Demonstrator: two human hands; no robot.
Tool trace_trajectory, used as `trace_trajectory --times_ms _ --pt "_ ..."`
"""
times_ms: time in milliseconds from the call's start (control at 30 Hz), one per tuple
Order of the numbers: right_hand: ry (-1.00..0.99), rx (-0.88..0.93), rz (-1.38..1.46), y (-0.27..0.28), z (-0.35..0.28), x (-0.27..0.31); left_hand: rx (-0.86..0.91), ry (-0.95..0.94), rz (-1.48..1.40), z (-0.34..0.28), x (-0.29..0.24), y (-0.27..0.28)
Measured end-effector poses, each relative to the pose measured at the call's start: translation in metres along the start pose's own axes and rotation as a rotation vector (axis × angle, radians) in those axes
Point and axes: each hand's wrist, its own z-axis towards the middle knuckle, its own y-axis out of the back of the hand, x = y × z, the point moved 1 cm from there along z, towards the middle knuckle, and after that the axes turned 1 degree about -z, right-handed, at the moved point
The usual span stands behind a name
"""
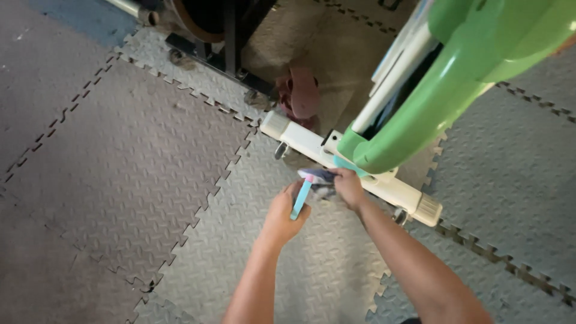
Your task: Cleaning a stationary exercise bike using a cloth and a spray bottle.
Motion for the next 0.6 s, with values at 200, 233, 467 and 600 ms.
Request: trace_trajectory --times_ms 200,233,467,600 --pt "0.377 -0.240 -0.085 -0.038 0.049 0.068 -0.080 0.319 -0.134 -0.001 -0.029 0.012" --pt "0.386 -0.227 -0.084 -0.044 0.058 0.070 -0.094 0.326 -0.133 -0.005 -0.032 0.014" --pt "0.638 -0.048 -0.739 -0.095 0.115 0.028 -0.142 0.183 -0.094 -0.015 -0.045 0.020" --pt "0.544 0.024 -1.044 -0.089 0.115 0.027 -0.078 0.203 -0.116 -0.011 -0.046 0.015"
